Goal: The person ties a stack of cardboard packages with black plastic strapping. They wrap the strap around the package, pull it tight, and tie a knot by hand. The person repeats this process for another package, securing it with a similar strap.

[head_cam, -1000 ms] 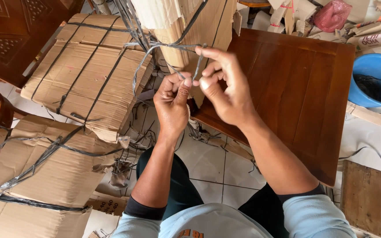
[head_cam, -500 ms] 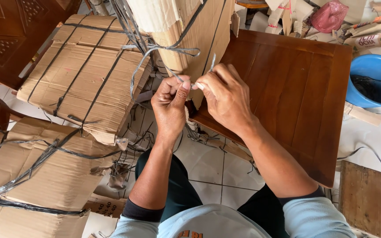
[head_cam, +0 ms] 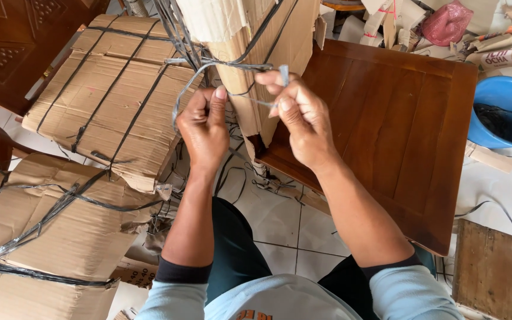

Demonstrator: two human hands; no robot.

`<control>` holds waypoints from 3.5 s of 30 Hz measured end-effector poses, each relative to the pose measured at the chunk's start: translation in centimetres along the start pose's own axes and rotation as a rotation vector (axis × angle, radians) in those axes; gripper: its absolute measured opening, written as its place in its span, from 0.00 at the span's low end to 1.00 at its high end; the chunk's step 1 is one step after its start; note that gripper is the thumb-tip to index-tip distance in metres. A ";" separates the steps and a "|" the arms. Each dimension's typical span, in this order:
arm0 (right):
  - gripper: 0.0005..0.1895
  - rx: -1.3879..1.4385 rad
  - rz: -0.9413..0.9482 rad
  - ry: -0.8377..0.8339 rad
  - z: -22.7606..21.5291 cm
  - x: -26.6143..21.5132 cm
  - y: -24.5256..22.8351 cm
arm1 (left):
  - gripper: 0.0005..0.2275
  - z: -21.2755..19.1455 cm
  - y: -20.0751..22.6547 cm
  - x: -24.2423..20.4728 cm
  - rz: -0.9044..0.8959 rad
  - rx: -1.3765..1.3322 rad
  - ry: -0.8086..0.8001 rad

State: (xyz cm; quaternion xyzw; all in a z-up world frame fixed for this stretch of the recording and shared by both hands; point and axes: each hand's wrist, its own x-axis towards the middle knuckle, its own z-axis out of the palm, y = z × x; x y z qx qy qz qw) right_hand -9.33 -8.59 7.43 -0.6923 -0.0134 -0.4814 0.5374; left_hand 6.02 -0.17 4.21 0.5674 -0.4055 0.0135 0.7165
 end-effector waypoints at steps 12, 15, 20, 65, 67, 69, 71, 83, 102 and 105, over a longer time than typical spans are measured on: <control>0.16 0.595 0.293 0.013 0.1 0.1 3.7 | 0.14 -0.1 -0.1 0.7 -0.424 -0.994 -0.021; 0.16 0.626 0.336 0.036 0.5 0.8 3.1 | 0.13 -0.1 -1.1 1.7 -0.429 -1.164 -0.143; 0.17 0.461 0.326 -0.056 -0.3 2.2 2.0 | 0.14 0.7 -2.2 3.2 -0.001 -0.233 -0.098; 0.24 -0.353 0.154 -0.186 2.6 -3.5 2.3 | 0.07 -2.3 4.4 -3.2 -0.128 0.098 -0.184; 0.25 -0.367 0.156 -0.176 2.8 -3.6 2.9 | 0.07 -2.3 4.2 -3.3 -0.150 0.076 -0.186; 0.26 -0.380 0.159 -0.165 2.7 -3.7 3.4 | 0.06 -2.1 4.1 -3.4 -0.172 0.056 -0.190; 0.27 -0.414 0.159 -0.185 2.6 -3.9 3.8 | 0.06 -2.0 4.2 -3.4 -0.193 0.037 -0.176; 0.29 -0.635 0.133 -0.283 3.4 -1.8 -0.6 | 0.06 -1.0 4.4 -3.7 -0.140 0.022 -0.025; 0.17 -0.395 0.256 -0.052 3.9 -1.7 1.4 | 0.13 -1.3 2.3 -4.5 0.112 0.058 0.074; 0.17 -0.358 0.237 -0.073 3.4 -0.9 1.8 | 0.15 -1.9 2.1 -4.3 0.181 0.124 0.027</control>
